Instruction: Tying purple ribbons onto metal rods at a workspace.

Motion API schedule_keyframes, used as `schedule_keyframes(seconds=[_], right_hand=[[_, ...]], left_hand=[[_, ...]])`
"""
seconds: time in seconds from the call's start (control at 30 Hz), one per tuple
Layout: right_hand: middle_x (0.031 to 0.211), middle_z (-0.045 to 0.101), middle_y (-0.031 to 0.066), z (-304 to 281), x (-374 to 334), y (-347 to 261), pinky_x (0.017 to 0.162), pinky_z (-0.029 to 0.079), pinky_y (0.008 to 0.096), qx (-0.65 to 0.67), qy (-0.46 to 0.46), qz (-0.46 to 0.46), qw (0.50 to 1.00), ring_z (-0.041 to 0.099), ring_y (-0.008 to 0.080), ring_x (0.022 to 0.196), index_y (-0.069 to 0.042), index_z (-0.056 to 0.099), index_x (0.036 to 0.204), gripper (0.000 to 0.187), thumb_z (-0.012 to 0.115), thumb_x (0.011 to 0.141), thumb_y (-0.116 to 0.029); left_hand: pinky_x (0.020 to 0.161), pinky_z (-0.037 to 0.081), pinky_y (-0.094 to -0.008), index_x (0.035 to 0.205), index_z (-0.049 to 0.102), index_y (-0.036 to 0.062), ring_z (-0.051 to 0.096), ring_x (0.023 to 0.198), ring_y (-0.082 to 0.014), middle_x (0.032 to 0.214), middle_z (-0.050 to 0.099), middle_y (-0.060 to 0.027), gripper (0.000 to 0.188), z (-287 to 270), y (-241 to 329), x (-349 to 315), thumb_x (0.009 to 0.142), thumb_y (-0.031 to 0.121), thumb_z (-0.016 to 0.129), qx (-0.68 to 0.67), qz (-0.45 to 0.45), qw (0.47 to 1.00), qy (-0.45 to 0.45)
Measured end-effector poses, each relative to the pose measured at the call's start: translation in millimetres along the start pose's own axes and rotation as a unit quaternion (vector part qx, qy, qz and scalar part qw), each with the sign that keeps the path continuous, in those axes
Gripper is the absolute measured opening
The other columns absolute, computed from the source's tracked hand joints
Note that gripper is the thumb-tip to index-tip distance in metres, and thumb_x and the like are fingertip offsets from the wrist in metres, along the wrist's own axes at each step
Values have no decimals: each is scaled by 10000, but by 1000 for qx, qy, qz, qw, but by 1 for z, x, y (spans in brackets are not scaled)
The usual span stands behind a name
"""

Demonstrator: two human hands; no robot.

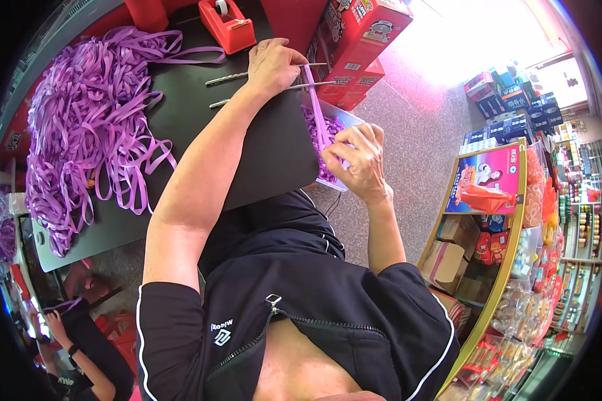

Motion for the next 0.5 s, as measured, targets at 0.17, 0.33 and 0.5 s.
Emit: schedule_keyframes(seconds=[0.17, 0.33, 0.5], right_hand=[[792, 575, 1, 1, -7, 10, 834, 336, 361, 3, 0, 27, 1000, 535, 188, 820, -106, 674, 720, 116, 706, 727, -218], [813, 574, 53, 18, -27, 42, 838, 366, 336, 130, 16, 112, 985, 531, 200, 820, -25, 657, 760, 153, 667, 790, -175], [833, 573, 53, 50, -55, 70, 792, 396, 289, 294, 15, 218, 930, 533, 163, 840, 1, 660, 779, 139, 642, 830, -128]], left_hand=[[1062, 261, -438, 910, 759, 236, 410, 1262, -273, 1281, 545, -107, 249, -5, -1, -1, 728, 155, 609, -2, 17, 999, 37], [1068, 254, -442, 918, 757, 230, 407, 1265, -273, 1279, 547, -110, 256, -6, 0, 0, 726, 153, 606, -5, 17, 999, 28], [1086, 248, -437, 990, 739, 229, 400, 1284, -267, 1345, 505, -102, 294, -2, 2, 2, 741, 160, 598, 12, 10, 1000, -8]])
Point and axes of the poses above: each hand's wrist, its own x-axis towards the middle knuckle, its own z-axis out of the palm, y = z × x, the point moved 10 cm from there along x, towards the middle knuckle
